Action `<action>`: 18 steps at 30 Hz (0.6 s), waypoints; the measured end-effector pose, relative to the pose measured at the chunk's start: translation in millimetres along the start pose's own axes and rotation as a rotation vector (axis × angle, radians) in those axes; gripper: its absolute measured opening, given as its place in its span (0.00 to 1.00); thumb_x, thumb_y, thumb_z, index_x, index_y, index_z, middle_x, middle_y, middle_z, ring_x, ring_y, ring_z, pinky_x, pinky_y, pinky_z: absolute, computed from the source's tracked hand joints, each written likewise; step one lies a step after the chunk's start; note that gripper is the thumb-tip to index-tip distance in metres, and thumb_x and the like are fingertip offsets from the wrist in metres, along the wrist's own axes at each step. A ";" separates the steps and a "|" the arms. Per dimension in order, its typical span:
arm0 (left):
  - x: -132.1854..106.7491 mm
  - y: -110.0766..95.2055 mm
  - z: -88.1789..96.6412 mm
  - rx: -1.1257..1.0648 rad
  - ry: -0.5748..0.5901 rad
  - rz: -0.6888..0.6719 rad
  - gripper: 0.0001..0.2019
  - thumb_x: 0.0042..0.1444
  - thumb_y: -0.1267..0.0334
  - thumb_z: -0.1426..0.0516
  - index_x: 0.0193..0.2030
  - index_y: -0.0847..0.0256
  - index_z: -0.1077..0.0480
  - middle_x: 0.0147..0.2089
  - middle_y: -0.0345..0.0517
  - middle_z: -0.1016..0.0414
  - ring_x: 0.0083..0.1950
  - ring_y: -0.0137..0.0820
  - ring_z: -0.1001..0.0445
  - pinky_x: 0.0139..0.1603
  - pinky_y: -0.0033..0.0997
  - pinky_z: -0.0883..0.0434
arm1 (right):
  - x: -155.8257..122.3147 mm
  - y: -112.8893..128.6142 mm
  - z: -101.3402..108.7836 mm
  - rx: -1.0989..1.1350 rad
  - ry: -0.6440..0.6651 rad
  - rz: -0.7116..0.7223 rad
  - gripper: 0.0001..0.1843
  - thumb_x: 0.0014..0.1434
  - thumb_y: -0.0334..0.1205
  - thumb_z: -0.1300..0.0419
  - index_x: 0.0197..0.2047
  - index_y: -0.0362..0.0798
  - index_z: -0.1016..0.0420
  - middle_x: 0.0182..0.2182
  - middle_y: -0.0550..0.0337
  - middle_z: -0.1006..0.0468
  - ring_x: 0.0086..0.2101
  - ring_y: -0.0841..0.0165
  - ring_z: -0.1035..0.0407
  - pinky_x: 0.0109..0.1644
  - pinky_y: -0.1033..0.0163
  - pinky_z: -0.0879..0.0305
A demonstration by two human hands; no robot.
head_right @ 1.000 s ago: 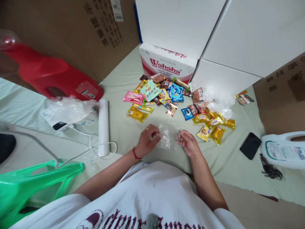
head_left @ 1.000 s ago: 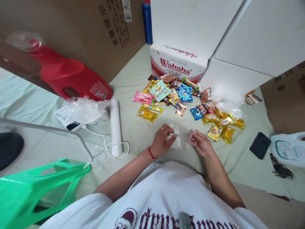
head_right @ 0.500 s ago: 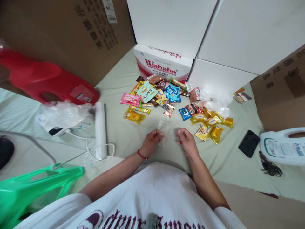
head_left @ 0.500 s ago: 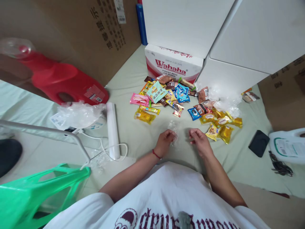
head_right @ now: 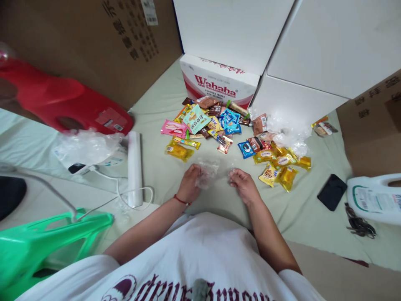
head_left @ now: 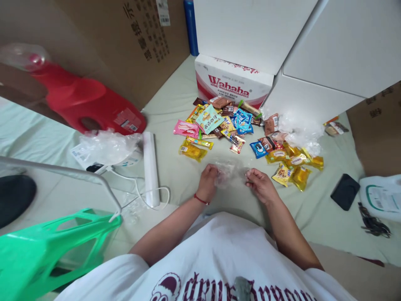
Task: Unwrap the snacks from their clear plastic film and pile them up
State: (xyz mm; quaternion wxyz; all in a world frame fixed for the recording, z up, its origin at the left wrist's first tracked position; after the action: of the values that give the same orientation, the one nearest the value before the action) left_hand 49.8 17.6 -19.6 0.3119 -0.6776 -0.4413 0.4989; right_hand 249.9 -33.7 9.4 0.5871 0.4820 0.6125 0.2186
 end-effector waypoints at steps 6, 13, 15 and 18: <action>15.6 -28.3 25.2 -0.043 -0.070 0.003 0.19 0.52 0.49 0.34 0.34 0.58 0.36 0.24 0.30 0.40 0.20 0.20 0.44 0.18 0.21 0.48 | -10.7 9.8 44.4 -0.079 -0.122 0.021 0.26 0.39 0.57 0.20 0.30 0.49 0.24 0.29 0.66 0.29 0.30 0.73 0.37 0.31 0.70 0.35; 31.1 -30.0 53.7 0.240 0.014 0.081 0.22 0.45 0.44 0.32 0.32 0.59 0.33 0.18 0.27 0.43 0.18 0.20 0.49 0.19 0.23 0.52 | -5.7 24.3 106.9 -0.430 -0.178 0.071 0.26 0.46 0.63 0.28 0.32 0.48 0.23 0.26 0.64 0.29 0.27 0.71 0.39 0.30 0.66 0.41; 31.2 -24.0 53.4 0.347 0.052 0.082 0.20 0.49 0.44 0.35 0.32 0.60 0.32 0.17 0.28 0.43 0.18 0.21 0.47 0.20 0.24 0.51 | -0.4 35.0 113.1 -0.687 -0.268 0.152 0.24 0.50 0.62 0.32 0.33 0.48 0.22 0.26 0.62 0.27 0.26 0.69 0.38 0.32 0.63 0.40; 29.5 -19.8 50.2 0.448 0.087 0.035 0.18 0.53 0.45 0.39 0.32 0.60 0.30 0.18 0.30 0.40 0.20 0.23 0.45 0.22 0.25 0.48 | 1.6 59.7 97.8 -0.971 -0.485 0.445 0.19 0.59 0.56 0.40 0.37 0.48 0.20 0.32 0.57 0.22 0.30 0.64 0.32 0.39 0.58 0.36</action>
State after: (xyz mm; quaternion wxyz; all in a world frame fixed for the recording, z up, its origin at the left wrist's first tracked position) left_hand -0.3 51.7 -29.8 0.4645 -0.6201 -0.2936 0.5600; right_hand 361.0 -35.3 37.3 0.8042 0.3110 0.1744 0.4755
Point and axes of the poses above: each hand's wrist, its own x-axis towards the middle knuckle, its own z-axis out of the back of the hand, y = z × x, the point moved 4 cm from there along x, towards the middle knuckle
